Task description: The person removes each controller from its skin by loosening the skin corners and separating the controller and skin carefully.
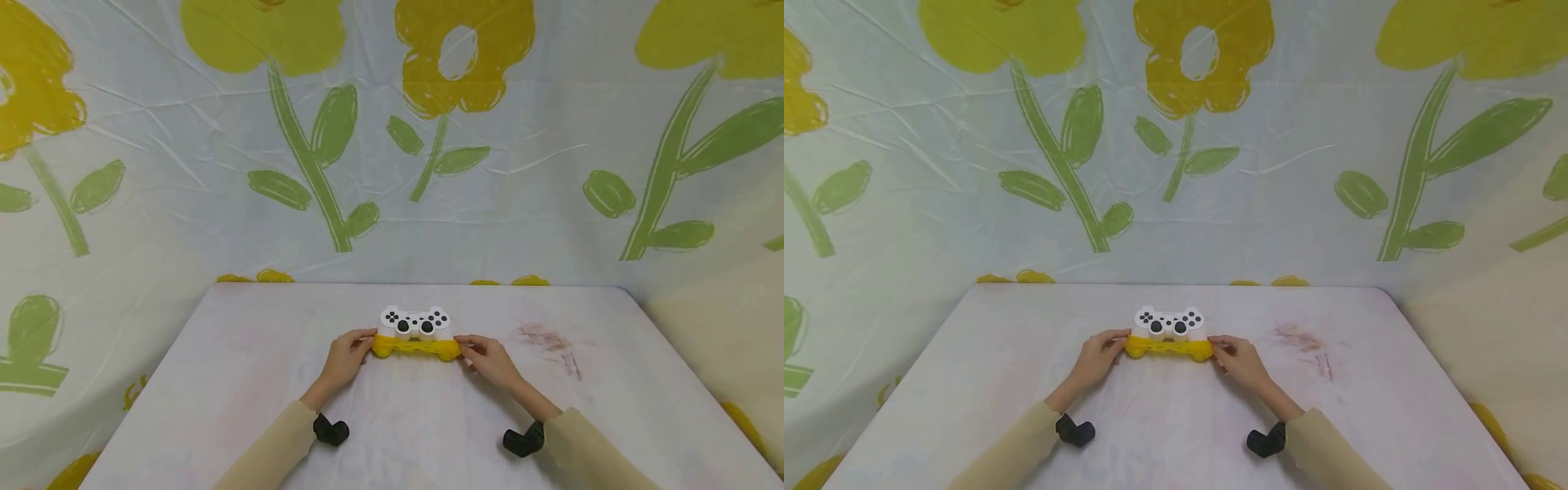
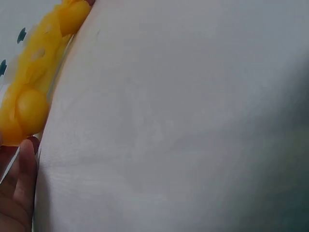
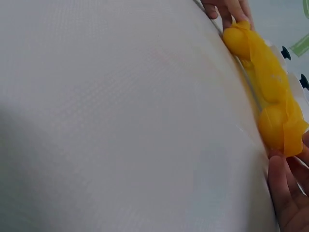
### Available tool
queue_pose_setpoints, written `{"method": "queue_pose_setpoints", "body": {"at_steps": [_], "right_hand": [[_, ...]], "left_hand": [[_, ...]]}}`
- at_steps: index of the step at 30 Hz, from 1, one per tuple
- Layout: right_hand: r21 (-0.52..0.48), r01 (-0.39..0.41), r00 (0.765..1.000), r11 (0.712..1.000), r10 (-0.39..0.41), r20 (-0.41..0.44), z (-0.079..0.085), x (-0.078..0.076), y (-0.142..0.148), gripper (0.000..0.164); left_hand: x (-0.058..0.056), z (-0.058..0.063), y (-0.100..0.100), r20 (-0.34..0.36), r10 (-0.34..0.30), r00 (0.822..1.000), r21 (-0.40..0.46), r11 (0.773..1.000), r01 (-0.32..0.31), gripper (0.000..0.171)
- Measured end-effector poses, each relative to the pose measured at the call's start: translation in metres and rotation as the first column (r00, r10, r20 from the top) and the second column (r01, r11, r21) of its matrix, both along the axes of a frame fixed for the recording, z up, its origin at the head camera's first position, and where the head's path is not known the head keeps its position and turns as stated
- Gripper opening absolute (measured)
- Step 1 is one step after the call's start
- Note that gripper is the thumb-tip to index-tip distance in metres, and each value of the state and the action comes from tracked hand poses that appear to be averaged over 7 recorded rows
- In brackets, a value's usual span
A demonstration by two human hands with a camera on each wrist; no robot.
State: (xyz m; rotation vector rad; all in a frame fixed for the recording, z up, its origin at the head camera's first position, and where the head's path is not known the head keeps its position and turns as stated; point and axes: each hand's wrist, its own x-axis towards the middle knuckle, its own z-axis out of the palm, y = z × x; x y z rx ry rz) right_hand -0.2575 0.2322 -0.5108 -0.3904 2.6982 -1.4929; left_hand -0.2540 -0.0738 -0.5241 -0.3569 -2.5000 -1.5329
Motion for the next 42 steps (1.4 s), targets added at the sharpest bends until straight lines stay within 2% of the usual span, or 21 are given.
{"method": "queue_pose_setpoints", "body": {"at_steps": [3,7,9,12,15,17,19,23,24,27,29,34,36,42], "right_hand": [[0.008,-0.03,1.0,1.0,0.03,0.008,-0.004,0.0,0.002,0.041],[0.052,0.012,0.999,0.999,-0.009,-0.051,-0.008,0.001,0.001,0.049],[0.04,0.053,0.995,0.998,-0.05,-0.086,-0.01,0.002,-0.002,0.047],[0.0,0.073,0.99,0.997,-0.072,-0.119,-0.013,0.003,-0.004,0.044],[-0.049,0.04,0.991,0.998,-0.046,-0.126,-0.014,0.005,-0.002,0.042],[-0.061,0.013,0.992,0.998,-0.021,-0.122,-0.006,0.011,-0.002,0.04],[-0.069,-0.017,0.992,0.997,0.008,-0.122,-0.005,0.013,-0.001,0.04],[-0.148,-0.064,0.995,0.987,0.053,-0.081,-0.009,0.011,0.001,0.041],[-0.186,-0.074,0.996,0.98,0.064,-0.062,-0.013,0.009,0.003,0.042],[-0.29,-0.082,0.996,0.954,0.085,-0.003,-0.013,0.011,0.0,0.044],[-0.317,-0.069,0.997,0.946,0.079,0.018,-0.011,0.012,-0.003,0.047],[-0.301,0.039,0.998,0.953,-0.021,0.063,-0.009,0.013,-0.01,0.05],[-0.296,0.071,0.996,0.953,-0.051,0.076,-0.01,0.013,-0.012,0.051],[-0.346,0.091,0.992,0.934,-0.054,0.115,-0.009,0.014,-0.016,0.053]], "left_hand": [[0.001,-0.005,-0.002,0.027,-0.03,0.999,0.014,0.999,0.03,0.037],[0.001,-0.008,-0.002,0.019,-0.071,0.997,0.007,0.997,0.071,0.049],[0.0,-0.008,-0.001,0.017,-0.083,0.996,0.011,0.997,0.083,0.048],[0.0,-0.006,-0.001,0.025,-0.089,0.996,0.023,0.996,0.088,0.043],[0.001,-0.004,-0.002,0.046,-0.098,0.994,0.028,0.995,0.097,0.041],[0.001,-0.004,-0.004,0.069,-0.11,0.992,0.027,0.994,0.109,0.041],[0.002,-0.003,-0.005,0.092,-0.123,0.988,0.039,0.992,0.12,0.041],[0.002,-0.004,-0.009,0.112,-0.167,0.98,0.066,0.985,0.16,0.042],[0.001,-0.004,-0.01,0.116,-0.183,0.976,0.074,0.982,0.175,0.043],[0.002,-0.004,-0.013,0.122,-0.226,0.967,0.081,0.973,0.217,0.045],[0.001,-0.004,-0.015,0.127,-0.263,0.956,0.101,0.963,0.252,0.045],[0.0,-0.007,-0.015,0.123,-0.354,0.927,0.177,0.927,0.33,0.045],[0.0,-0.008,-0.015,0.115,-0.367,0.923,0.212,0.917,0.338,0.046],[0.001,-0.01,-0.017,0.149,-0.363,0.92,0.302,0.903,0.307,0.046]]}}
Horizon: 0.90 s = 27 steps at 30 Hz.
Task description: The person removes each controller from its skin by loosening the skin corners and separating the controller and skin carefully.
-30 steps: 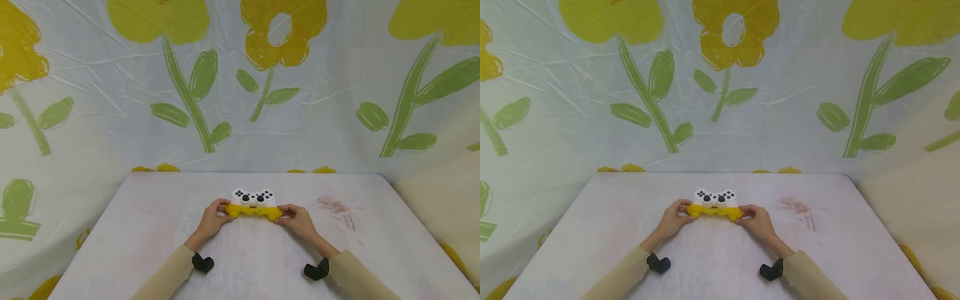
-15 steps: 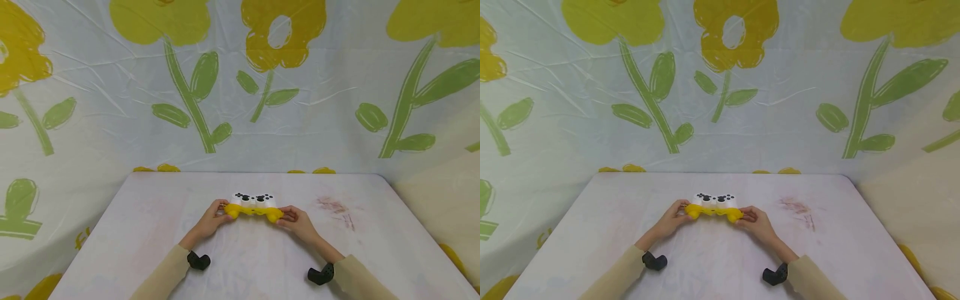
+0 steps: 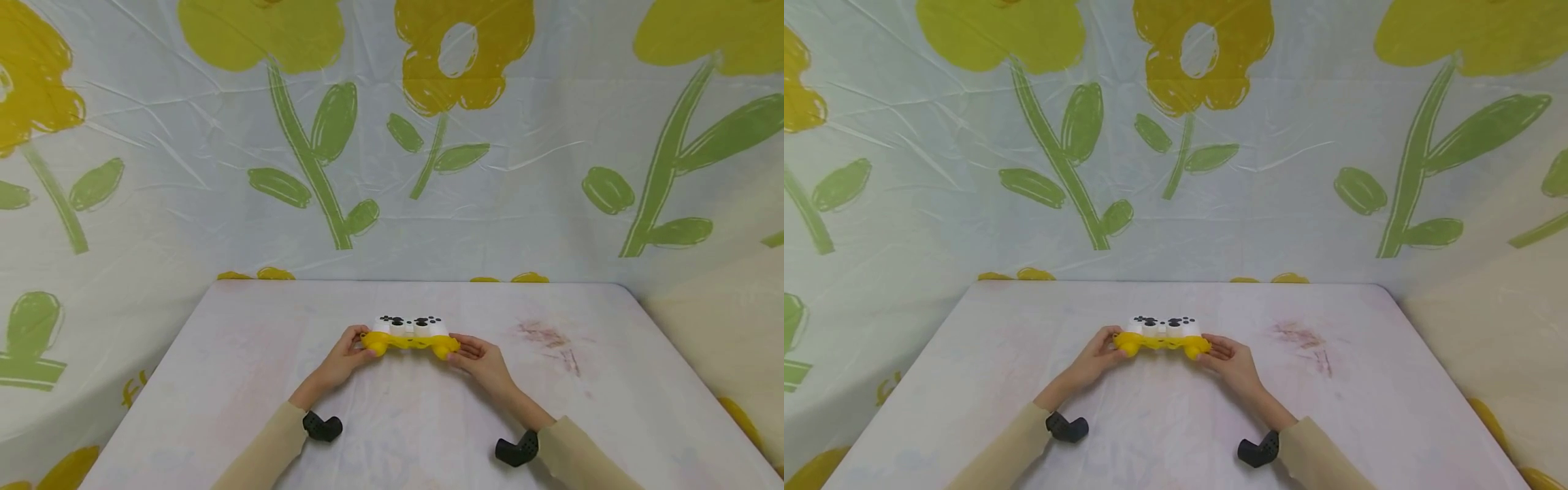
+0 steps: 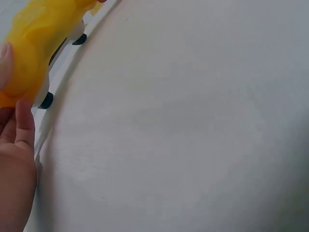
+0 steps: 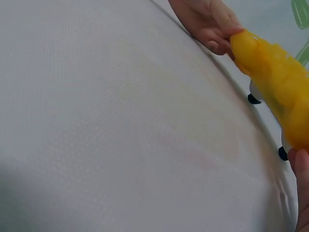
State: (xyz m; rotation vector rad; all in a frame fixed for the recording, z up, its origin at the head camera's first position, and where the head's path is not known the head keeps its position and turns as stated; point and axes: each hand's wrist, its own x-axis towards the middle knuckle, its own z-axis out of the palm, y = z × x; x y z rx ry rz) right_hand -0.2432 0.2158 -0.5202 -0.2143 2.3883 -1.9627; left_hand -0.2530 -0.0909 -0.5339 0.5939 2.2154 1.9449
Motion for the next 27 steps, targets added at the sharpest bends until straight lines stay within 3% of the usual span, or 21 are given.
{"method": "queue_pose_setpoints", "body": {"at_steps": [6,13,17,22,27], "right_hand": [[-0.023,0.048,0.996,0.999,-0.046,0.075,0.006,-0.001,-0.003,0.05],[-0.003,-0.068,0.993,0.998,0.068,0.096,0.016,-0.001,-0.003,0.048],[0.014,-0.139,0.987,0.99,0.138,0.082,0.014,-0.003,-0.001,0.044],[0.038,-0.185,0.982,0.982,0.183,0.045,0.008,-0.004,0.0,0.038],[0.022,-0.2,0.98,0.98,0.199,0.012,0.013,-0.006,-0.005,0.035]], "left_hand": [[-0.003,0.003,-0.001,0.047,-0.015,0.999,-0.004,1.0,0.016,0.046],[-0.004,0.006,-0.002,0.076,-0.03,0.997,-0.009,0.999,0.031,0.045],[-0.003,0.006,-0.003,0.07,-0.038,0.997,0.001,0.999,0.038,0.043],[-0.002,0.005,-0.004,0.083,-0.076,0.994,0.016,0.997,0.075,0.042],[-0.003,0.007,-0.005,0.067,-0.105,0.992,0.065,0.993,0.1,0.044]]}}
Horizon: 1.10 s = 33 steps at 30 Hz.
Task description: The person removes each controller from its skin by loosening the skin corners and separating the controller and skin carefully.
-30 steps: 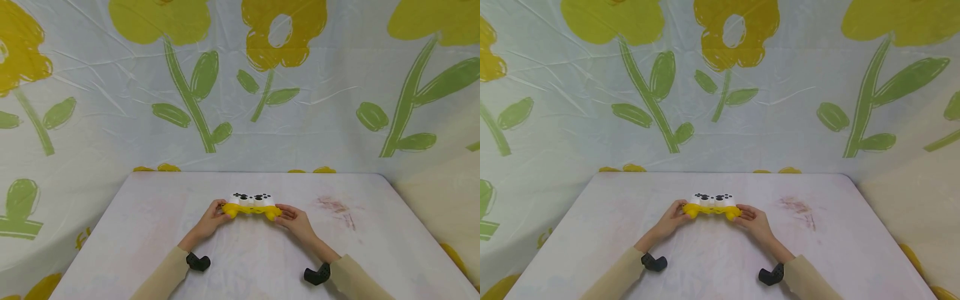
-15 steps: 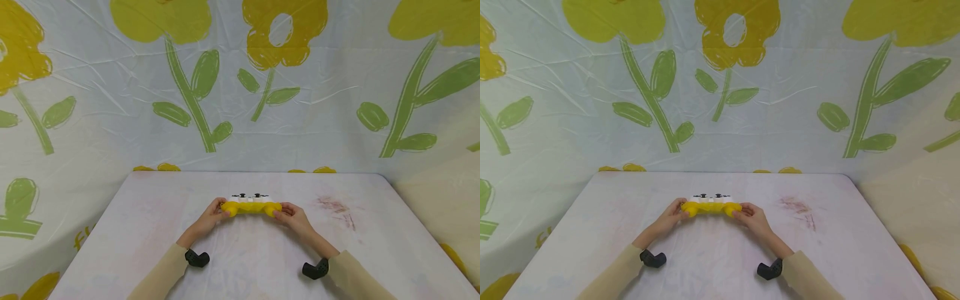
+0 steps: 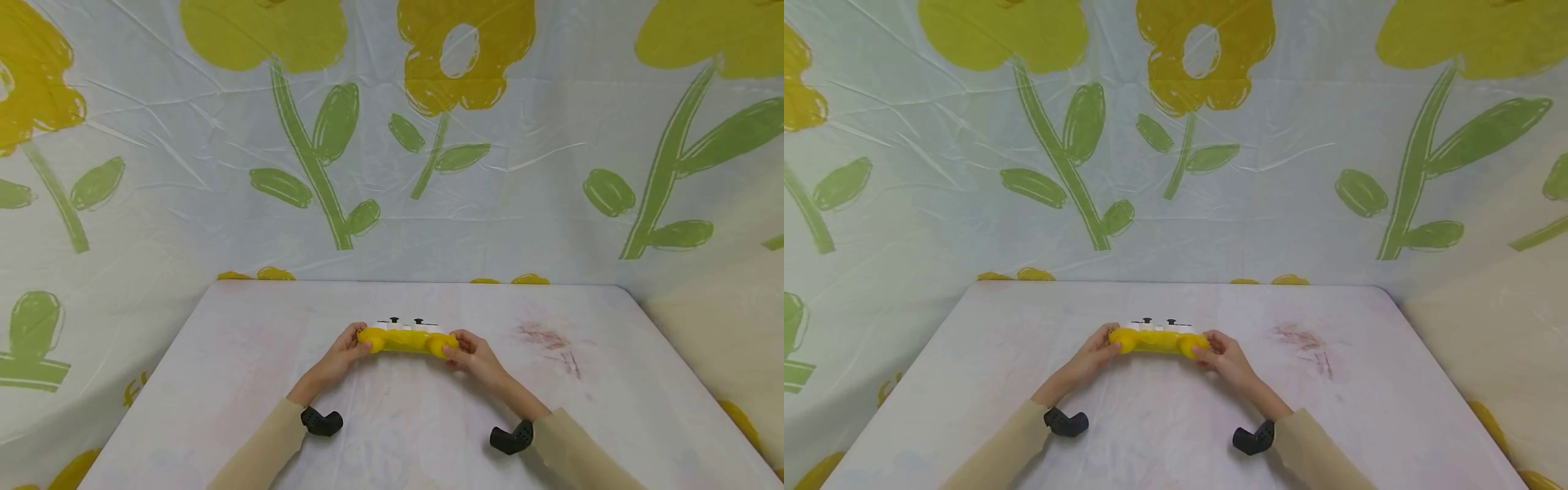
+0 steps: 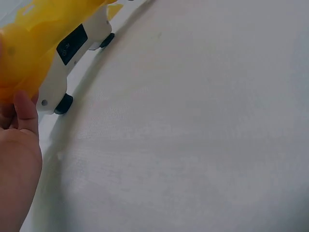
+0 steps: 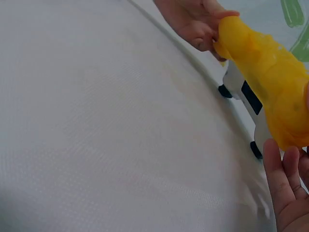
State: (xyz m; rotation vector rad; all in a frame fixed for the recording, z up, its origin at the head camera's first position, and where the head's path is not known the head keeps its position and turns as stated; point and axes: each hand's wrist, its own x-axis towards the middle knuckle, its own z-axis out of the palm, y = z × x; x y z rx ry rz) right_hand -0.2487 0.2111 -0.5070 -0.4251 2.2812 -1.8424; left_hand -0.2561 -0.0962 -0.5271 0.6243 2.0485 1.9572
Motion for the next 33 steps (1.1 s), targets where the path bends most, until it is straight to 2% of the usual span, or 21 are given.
{"method": "queue_pose_setpoints", "body": {"at_steps": [11,15,19,24,28,33], "right_hand": [[0.013,-0.009,1.0,1.0,0.008,0.006,0.009,0.001,-0.003,0.035],[0.049,-0.004,1.0,0.999,0.004,-0.003,0.009,0.001,-0.003,0.035],[0.058,0.002,1.0,0.998,-0.001,-0.015,0.009,0.002,-0.004,0.035],[0.05,0.025,0.999,0.998,-0.026,0.018,0.014,0.002,-0.004,0.037],[0.071,0.036,0.998,0.997,-0.039,0.048,0.017,0.003,-0.006,0.039],[0.065,0.037,0.998,0.997,-0.04,0.048,0.017,0.005,-0.008,0.038]], "left_hand": [[0.001,0.004,-0.002,-0.004,-0.009,1.0,0.024,1.0,0.009,0.043],[0.005,0.005,0.0,0.007,0.03,1.0,0.005,1.0,-0.03,0.051],[0.006,0.004,0.004,0.003,0.098,0.995,-0.014,0.995,-0.098,0.059],[0.008,0.008,0.011,0.021,0.169,0.985,-0.019,0.985,-0.169,0.057],[0.011,0.011,0.011,0.024,0.182,0.983,-0.065,0.981,-0.18,0.059],[0.013,0.013,0.007,0.021,0.155,0.988,-0.088,0.984,-0.152,0.06]]}}
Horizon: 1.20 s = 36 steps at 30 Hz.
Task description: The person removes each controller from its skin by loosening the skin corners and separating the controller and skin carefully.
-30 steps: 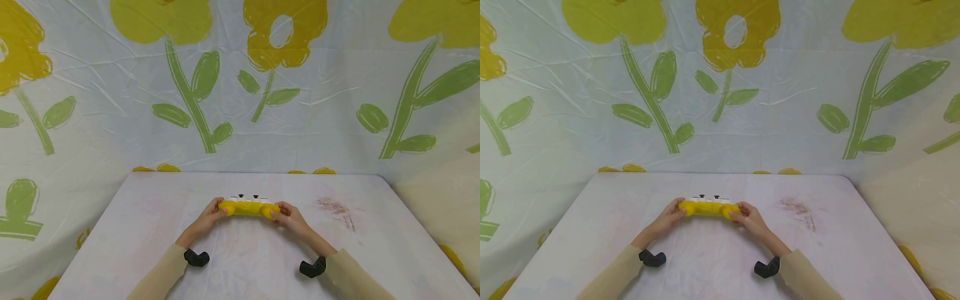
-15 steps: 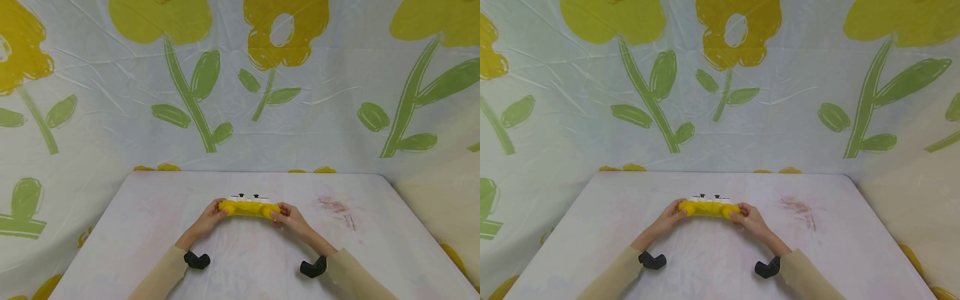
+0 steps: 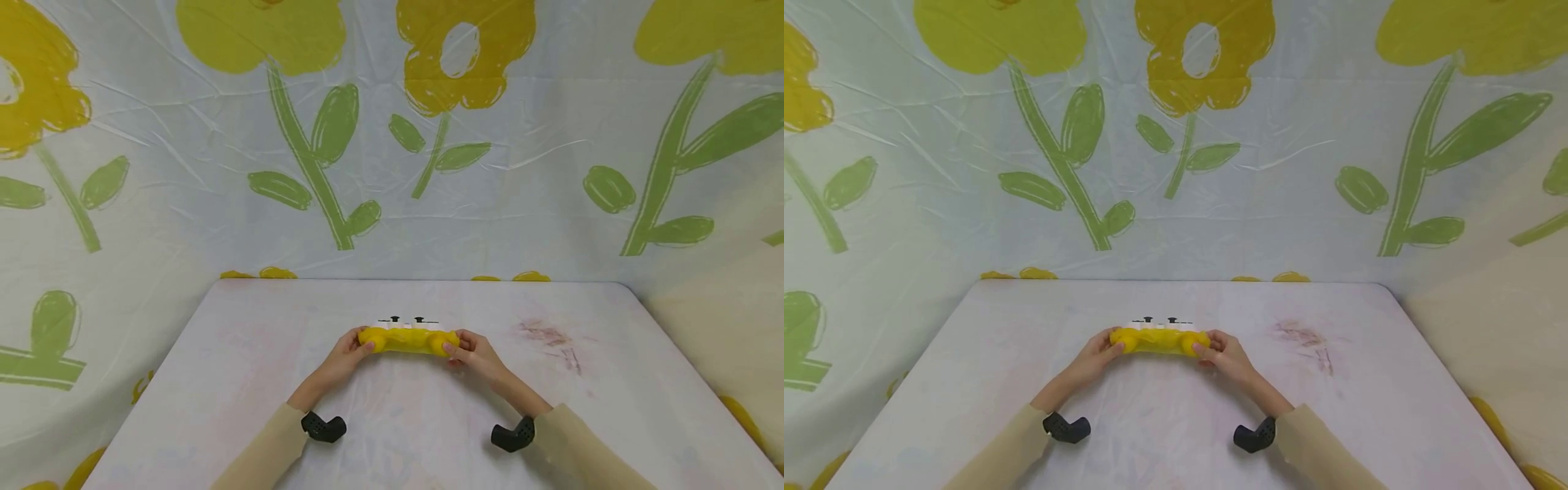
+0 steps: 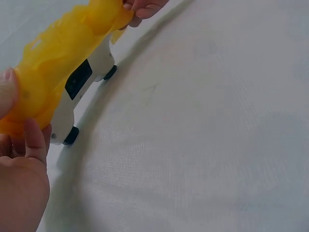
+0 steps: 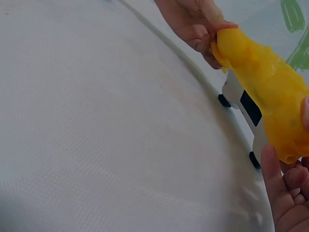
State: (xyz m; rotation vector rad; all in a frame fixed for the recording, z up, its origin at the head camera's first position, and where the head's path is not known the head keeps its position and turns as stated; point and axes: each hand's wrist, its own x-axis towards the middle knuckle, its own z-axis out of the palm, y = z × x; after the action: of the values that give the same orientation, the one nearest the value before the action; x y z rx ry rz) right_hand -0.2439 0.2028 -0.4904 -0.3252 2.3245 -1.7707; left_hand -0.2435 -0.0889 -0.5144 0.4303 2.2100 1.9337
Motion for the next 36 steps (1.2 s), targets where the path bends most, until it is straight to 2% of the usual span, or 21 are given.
{"method": "queue_pose_setpoints", "body": {"at_steps": [8,12,20,23,25,28,30,32,36], "right_hand": [[-0.021,-0.013,1.0,1.0,0.013,-0.006,0.0,0.001,0.0,0.038],[-0.004,-0.01,1.0,1.0,0.01,-0.02,0.0,0.003,-0.002,0.035],[0.053,0.044,0.998,0.998,-0.042,-0.04,-0.003,0.008,-0.01,0.033],[0.072,0.054,0.997,0.996,-0.05,-0.054,-0.006,0.007,-0.009,0.032],[0.087,0.045,0.997,0.995,-0.039,-0.067,-0.008,0.006,-0.009,0.03],[0.101,0.027,0.997,0.994,-0.019,-0.074,-0.013,0.004,-0.008,0.027],[0.101,0.019,0.997,0.995,-0.012,-0.07,-0.014,0.003,-0.007,0.027],[0.082,0.016,0.998,0.997,-0.011,-0.059,-0.015,0.003,-0.008,0.027],[0.032,0.024,0.999,0.999,-0.023,-0.032,-0.012,0.005,-0.01,0.029]], "left_hand": [[-0.001,0.0,-0.003,0.011,-0.024,1.0,-0.009,1.0,0.024,0.061],[0.0,0.0,-0.004,0.011,-0.026,1.0,0.021,0.999,0.026,0.057],[0.003,-0.003,-0.003,0.017,0.055,0.998,0.096,0.994,-0.056,0.051],[0.001,-0.004,-0.003,0.026,0.063,0.998,0.052,0.997,-0.064,0.051],[0.001,-0.004,-0.005,0.024,0.074,0.997,-0.012,0.997,-0.074,0.051],[0.001,-0.005,-0.008,-0.015,0.076,0.997,-0.093,0.993,-0.077,0.05],[0.0,-0.005,-0.01,-0.055,0.068,0.996,-0.117,0.99,-0.074,0.046],[-0.001,-0.006,-0.011,-0.078,0.046,0.996,-0.096,0.994,-0.054,0.043],[-0.001,-0.007,-0.013,-0.058,-0.007,0.998,-0.005,1.0,0.007,0.041]]}}
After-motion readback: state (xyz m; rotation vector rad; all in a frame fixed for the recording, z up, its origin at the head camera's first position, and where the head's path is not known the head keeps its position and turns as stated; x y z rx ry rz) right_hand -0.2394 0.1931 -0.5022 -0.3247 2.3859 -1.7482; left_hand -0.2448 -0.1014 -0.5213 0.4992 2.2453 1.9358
